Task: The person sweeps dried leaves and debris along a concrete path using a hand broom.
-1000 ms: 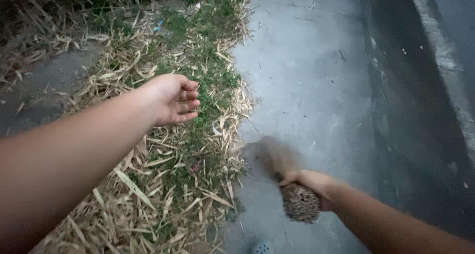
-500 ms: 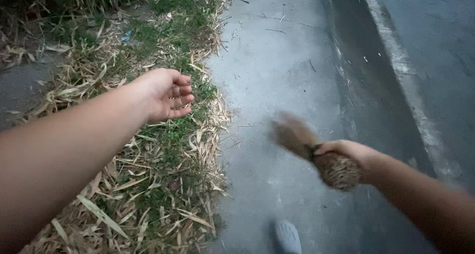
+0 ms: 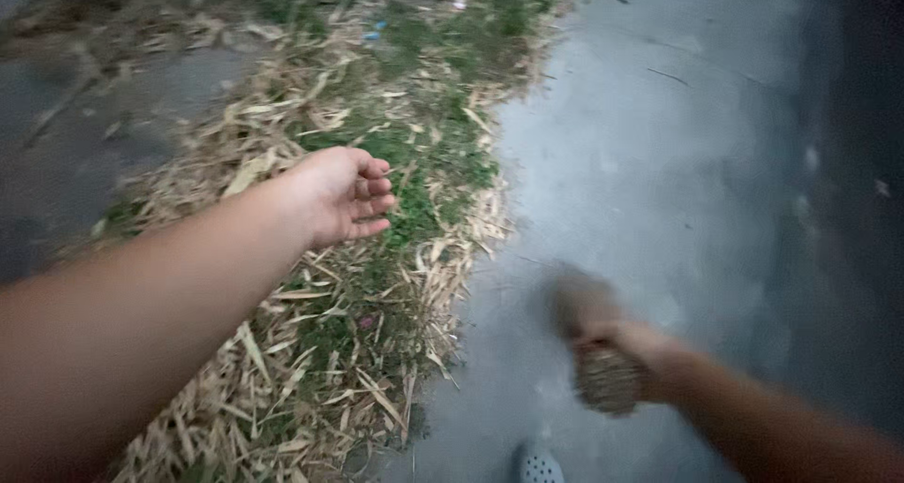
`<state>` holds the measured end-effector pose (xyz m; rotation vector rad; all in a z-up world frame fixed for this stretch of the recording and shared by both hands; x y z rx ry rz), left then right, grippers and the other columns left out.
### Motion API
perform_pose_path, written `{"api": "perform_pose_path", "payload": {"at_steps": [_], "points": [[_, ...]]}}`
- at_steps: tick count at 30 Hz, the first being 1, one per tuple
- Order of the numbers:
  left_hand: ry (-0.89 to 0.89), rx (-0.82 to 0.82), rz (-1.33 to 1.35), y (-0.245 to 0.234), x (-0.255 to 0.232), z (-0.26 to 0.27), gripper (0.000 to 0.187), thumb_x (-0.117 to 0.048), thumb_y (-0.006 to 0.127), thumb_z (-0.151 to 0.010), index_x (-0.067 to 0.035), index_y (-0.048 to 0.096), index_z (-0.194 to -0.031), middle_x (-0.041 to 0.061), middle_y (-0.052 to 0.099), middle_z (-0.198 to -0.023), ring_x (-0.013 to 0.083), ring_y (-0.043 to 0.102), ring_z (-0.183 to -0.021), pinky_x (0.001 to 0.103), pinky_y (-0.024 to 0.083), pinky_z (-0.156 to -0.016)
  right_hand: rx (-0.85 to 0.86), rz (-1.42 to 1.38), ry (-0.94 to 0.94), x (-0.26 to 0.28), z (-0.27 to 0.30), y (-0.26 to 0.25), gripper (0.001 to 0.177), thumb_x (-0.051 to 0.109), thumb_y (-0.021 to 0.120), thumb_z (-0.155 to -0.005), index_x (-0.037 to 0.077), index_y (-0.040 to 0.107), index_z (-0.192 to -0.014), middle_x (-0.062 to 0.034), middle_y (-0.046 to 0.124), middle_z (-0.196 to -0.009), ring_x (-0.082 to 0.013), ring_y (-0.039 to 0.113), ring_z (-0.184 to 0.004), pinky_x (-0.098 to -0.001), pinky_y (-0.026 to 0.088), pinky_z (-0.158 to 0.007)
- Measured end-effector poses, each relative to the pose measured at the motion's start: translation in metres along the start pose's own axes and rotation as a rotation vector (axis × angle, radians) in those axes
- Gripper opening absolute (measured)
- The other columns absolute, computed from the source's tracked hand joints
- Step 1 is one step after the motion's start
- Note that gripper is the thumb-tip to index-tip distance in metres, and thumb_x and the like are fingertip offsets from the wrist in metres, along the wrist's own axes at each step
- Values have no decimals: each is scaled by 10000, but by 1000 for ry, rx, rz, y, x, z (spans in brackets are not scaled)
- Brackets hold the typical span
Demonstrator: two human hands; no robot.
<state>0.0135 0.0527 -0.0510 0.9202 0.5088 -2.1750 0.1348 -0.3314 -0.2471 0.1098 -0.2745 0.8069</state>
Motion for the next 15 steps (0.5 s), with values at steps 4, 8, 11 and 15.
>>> {"api": "perform_pose_path", "payload": {"at_steps": [4,8,11,15], "points": [[3,-64,30,-16,0,7,154,-164,556,-966,-142,613,-1108,4,610,-869,185,625,-863,505,546,-974,380,-11,-124,41,12,89,439,246,751,-849,-55,617,-1140,-208,688,-864,-327,694,-671,-442,631,-569],[32,-50,60,-20,-10,0,158,-173,557,-967,-145,616,-1110,8,606,-867,188,628,-860,514,532,-954,434,45,-62,61,45,81,410,296,697,-795,-3,647,-1071,-196,704,-828,-301,689,-630,-413,585,-507],[53,-45,41,-12,-22,-11,161,-159,564,-964,-150,607,-1118,7,612,-874,188,638,-867,521,545,-944,373,130,-14,65,53,54,449,303,705,-784,-34,651,-1075,-199,697,-811,-296,672,-597,-418,592,-486],[63,41,19,23,-40,-22,184,-137,562,-958,-152,598,-1137,-3,600,-870,187,627,-861,514,539,-934,257,64,-141,66,46,-11,491,294,719,-824,-72,607,-1132,-220,687,-817,-330,677,-607,-445,595,-504]]}}
Point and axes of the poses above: each hand's wrist, its own z-axis away from the middle knuckle, its own y-axis out of the palm, x = y × z, the point moved 9 cm from there along -z, towards the middle knuckle
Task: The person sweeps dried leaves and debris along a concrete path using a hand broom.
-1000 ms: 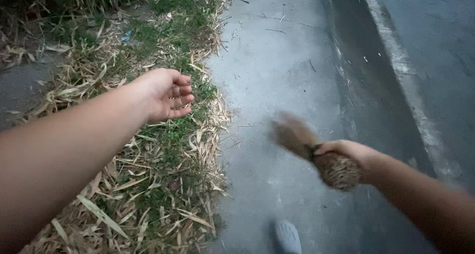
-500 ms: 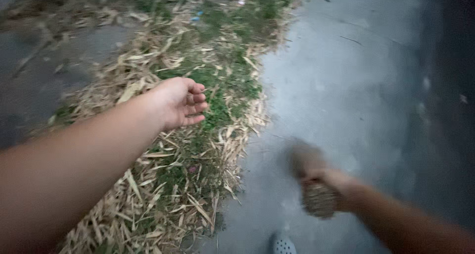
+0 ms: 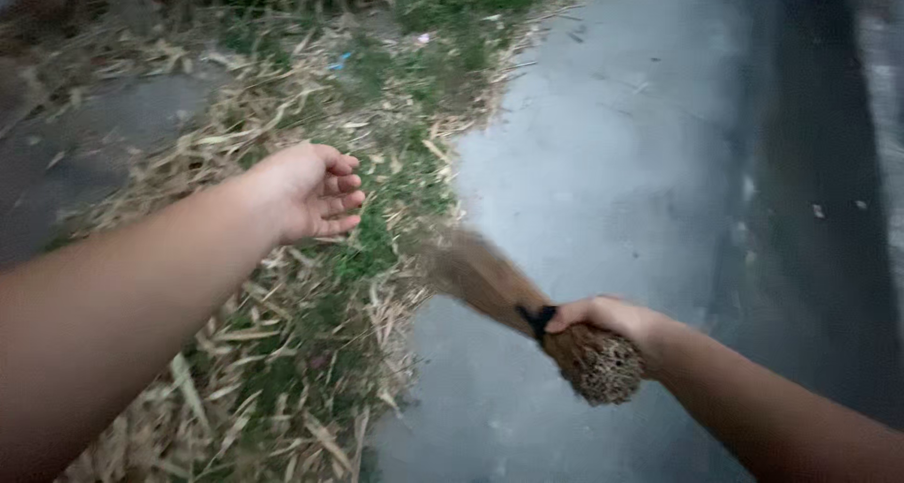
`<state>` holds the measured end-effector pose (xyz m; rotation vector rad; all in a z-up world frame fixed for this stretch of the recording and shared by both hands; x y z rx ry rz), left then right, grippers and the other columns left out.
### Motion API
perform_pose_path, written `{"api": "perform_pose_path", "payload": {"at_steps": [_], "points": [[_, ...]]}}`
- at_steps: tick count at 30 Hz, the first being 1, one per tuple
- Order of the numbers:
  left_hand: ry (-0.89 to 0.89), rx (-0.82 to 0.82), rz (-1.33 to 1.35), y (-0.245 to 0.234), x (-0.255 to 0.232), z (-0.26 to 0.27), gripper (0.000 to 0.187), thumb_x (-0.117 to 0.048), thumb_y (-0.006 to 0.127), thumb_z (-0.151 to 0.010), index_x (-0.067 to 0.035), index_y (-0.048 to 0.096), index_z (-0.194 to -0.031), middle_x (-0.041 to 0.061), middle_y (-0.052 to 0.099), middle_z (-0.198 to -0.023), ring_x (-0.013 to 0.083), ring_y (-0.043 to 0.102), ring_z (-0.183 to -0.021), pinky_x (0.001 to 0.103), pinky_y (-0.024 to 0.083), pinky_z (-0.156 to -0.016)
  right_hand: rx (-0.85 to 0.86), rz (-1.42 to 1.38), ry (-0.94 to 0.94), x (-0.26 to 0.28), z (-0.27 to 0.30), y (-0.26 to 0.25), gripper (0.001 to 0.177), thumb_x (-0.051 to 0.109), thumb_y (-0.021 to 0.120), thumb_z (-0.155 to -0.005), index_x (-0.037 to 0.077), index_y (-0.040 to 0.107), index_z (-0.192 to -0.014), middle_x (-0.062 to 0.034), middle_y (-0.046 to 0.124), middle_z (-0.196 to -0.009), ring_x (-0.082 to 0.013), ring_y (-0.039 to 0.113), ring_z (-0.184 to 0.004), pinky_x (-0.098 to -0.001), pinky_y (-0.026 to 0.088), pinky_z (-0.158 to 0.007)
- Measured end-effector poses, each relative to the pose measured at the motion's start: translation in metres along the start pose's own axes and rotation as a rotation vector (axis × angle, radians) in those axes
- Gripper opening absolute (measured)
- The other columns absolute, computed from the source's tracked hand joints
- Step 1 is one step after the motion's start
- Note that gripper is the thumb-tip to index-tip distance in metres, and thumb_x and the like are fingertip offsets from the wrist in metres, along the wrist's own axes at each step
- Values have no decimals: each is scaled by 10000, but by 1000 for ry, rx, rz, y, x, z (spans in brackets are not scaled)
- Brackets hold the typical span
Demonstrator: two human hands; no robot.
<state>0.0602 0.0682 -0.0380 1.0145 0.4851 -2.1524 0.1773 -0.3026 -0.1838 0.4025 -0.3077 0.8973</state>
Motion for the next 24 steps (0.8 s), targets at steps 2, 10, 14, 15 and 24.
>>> {"api": "perform_pose_path", "payload": {"at_steps": [2,10,14,15,24], "points": [[18,33,-40,19,-6,0,196,-168,567,-959,-150,612,-1149,-2,610,-875,179,630,-861,496,543,-935,-132,-66,-13,-14,1,-43,502,308,724,-847,-66,588,-1153,-235,688,-836,-343,676,-624,-458,594,-535],[38,75,-78,38,-16,1,234,-145,560,-955,-141,598,-1186,4,610,-902,179,633,-888,487,554,-959,-428,-290,46,-75,16,-184,491,385,574,-890,3,610,-1196,-249,708,-921,-354,699,-705,-465,608,-603],[-18,35,-35,12,-2,-12,200,-155,570,-948,-140,593,-1146,2,603,-884,189,625,-885,505,554,-948,-509,-191,114,-83,0,-176,472,378,610,-917,11,604,-1214,-259,705,-936,-366,684,-721,-464,578,-581],[-33,15,-15,3,2,-14,187,-161,580,-948,-135,591,-1133,2,602,-878,193,628,-885,508,559,-945,-488,-159,126,-78,-10,-163,457,363,616,-906,12,605,-1199,-249,703,-915,-360,684,-708,-461,578,-573],[-2,-62,-38,-46,-10,-22,233,-107,556,-931,-134,602,-1158,12,607,-887,199,626,-893,517,556,-954,51,-42,5,8,-74,78,429,313,679,-850,32,590,-1162,-191,705,-855,-326,713,-696,-424,639,-580]]}}
Point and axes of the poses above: each hand's wrist, its own z-axis away from the middle knuckle, its own y-axis out of the palm, x = y × z, the point moved 9 cm from there along -z, towards the middle knuckle
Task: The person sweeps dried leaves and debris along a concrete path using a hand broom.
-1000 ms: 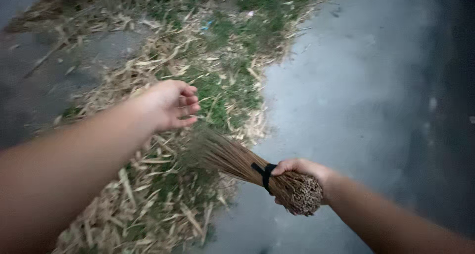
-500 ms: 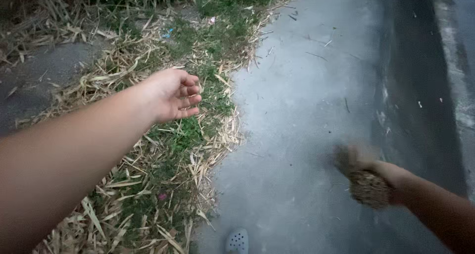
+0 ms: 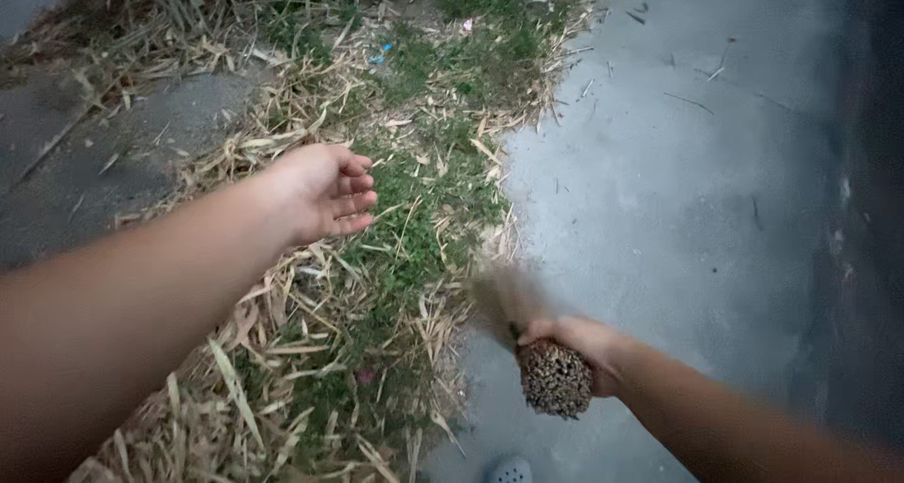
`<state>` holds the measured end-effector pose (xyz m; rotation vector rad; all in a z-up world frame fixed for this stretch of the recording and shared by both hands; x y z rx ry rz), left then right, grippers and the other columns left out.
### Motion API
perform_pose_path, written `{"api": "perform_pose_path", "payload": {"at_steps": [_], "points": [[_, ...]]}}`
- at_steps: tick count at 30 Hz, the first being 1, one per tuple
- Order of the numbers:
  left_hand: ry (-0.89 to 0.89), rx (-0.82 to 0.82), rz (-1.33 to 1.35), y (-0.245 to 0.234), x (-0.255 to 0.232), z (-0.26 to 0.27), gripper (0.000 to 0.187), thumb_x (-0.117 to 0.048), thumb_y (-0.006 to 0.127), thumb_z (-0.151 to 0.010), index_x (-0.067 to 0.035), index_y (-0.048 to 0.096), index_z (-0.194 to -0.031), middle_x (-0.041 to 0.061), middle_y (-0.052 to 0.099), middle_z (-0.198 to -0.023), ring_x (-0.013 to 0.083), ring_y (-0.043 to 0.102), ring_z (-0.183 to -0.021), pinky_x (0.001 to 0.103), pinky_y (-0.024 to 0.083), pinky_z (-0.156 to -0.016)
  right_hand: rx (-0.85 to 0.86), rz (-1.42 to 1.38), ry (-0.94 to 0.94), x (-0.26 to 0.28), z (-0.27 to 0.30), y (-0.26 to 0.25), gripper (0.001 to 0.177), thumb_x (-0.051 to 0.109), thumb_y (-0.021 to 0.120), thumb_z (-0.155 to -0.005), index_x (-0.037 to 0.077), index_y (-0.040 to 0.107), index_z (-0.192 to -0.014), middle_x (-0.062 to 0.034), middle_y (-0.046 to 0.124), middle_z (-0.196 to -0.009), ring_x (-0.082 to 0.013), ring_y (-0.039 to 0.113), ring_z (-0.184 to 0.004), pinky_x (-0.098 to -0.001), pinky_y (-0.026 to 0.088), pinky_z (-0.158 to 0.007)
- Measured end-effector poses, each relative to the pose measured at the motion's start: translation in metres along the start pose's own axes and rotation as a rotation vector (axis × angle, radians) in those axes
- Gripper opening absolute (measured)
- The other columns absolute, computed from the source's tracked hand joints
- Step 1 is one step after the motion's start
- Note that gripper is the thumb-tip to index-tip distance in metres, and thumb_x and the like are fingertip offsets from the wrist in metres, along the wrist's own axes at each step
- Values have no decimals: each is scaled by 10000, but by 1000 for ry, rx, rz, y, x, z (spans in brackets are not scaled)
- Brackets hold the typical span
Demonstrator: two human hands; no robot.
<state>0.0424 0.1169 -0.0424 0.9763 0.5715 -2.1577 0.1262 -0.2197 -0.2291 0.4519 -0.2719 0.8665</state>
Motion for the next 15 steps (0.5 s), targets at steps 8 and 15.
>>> {"api": "perform_pose_path", "payload": {"at_steps": [8,15], "points": [[28,69,4,25,-33,-15,256,-126,548,-944,-142,606,-1194,-4,595,-902,181,619,-898,505,534,-968,158,18,50,46,51,-43,524,405,705,-814,-41,622,-1076,-166,690,-763,-278,673,-560,-340,590,-435],[66,44,11,45,-44,-9,249,-108,547,-948,-112,610,-1189,4,588,-891,175,614,-890,486,564,-969,-337,5,-73,60,63,-178,448,332,653,-852,-28,612,-1116,-237,687,-809,-355,680,-609,-460,595,-514]]}}
Point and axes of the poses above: each hand's wrist, its own z-axis away from the middle knuckle, its own y-axis out of the palm, x = y × z, the point moved 9 cm from there along -z, towards the middle knuckle
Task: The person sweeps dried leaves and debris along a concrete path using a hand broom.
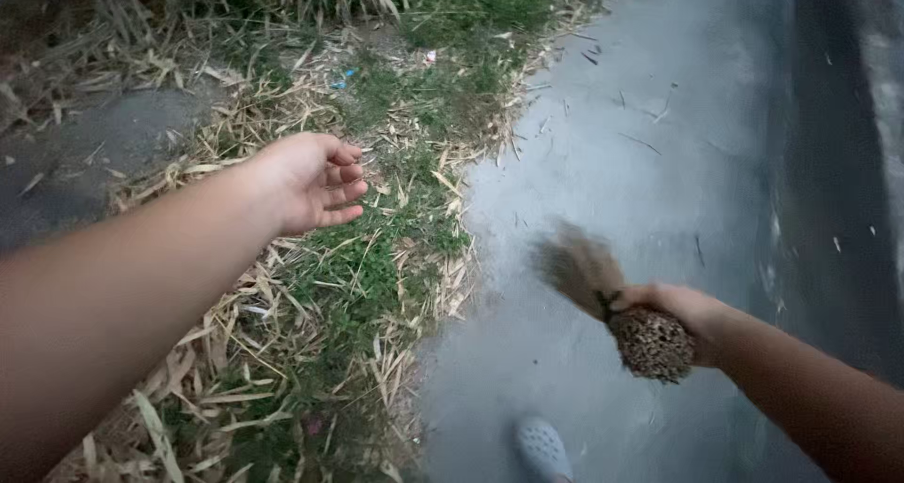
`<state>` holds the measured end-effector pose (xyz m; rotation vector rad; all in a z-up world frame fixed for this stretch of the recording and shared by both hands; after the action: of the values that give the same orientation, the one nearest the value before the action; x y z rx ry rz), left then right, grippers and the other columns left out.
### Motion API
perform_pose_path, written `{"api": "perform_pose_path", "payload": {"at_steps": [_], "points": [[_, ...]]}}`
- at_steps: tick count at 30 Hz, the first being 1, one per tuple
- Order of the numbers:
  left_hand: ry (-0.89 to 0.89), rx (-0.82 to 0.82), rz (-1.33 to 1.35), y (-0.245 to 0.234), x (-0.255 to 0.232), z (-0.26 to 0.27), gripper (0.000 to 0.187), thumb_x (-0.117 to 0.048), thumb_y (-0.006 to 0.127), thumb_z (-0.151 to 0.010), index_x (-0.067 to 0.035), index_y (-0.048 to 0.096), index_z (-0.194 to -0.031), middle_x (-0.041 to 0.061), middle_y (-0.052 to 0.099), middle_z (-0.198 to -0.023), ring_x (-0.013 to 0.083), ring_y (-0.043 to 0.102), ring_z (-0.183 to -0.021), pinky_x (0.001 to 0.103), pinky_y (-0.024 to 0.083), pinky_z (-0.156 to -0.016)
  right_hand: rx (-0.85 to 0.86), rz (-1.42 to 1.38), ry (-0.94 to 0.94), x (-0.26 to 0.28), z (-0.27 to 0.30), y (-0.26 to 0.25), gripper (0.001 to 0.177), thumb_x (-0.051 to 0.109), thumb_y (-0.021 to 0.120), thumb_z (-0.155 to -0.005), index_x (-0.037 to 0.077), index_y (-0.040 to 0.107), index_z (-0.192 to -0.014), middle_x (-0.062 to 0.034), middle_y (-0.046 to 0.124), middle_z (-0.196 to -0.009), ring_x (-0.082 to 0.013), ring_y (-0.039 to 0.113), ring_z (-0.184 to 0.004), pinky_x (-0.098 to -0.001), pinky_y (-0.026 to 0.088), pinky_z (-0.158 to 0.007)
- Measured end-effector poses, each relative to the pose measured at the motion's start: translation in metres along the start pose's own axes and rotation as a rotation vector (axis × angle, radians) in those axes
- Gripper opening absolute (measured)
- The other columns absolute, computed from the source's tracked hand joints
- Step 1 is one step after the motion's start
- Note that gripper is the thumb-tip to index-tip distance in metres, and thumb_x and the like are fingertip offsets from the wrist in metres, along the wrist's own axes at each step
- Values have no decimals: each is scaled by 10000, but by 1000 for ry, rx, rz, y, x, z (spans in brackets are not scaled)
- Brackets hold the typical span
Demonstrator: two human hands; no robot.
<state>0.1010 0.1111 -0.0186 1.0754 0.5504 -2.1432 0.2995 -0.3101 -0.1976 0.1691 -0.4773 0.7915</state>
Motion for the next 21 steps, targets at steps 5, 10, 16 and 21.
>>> {"api": "perform_pose_path", "payload": {"at_steps": [5,10,16,21], "points": [[-43,-78,88,-20,17,-4,199,-134,549,-949,-130,599,-1142,4,600,-896,180,624,-879,494,548,-963,-103,9,21,11,-34,-56,485,389,569,-899,-14,644,-1158,-260,713,-879,-370,690,-636,-472,555,-506],[-79,-160,170,-51,43,4,195,-143,551,-942,-142,597,-1131,0,596,-886,185,624,-862,507,541,-950,-14,148,121,19,-70,-12,466,383,572,-900,-1,641,-1155,-265,734,-920,-363,707,-683,-457,577,-549],[-99,-334,238,-76,51,40,217,-112,545,-942,-137,613,-1146,7,583,-881,181,617,-865,493,554,-958,438,309,57,33,-80,150,543,320,703,-832,-52,567,-1202,-245,691,-919,-371,710,-748,-445,627,-604],[-83,-382,270,-78,46,61,198,-87,535,-948,-119,604,-1131,13,573,-879,180,615,-879,474,567,-967,691,-13,43,84,-38,202,556,350,643,-857,-15,582,-1272,-223,680,-1035,-340,695,-818,-399,617,-604]]}}
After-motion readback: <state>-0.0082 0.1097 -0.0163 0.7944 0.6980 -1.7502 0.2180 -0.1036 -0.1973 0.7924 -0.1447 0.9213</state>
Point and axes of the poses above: each hand's wrist, its own z-axis away from the middle knuckle, its own y-axis out of the palm, x = y × z, the point moved 9 cm from there along -z, towards the middle knuckle
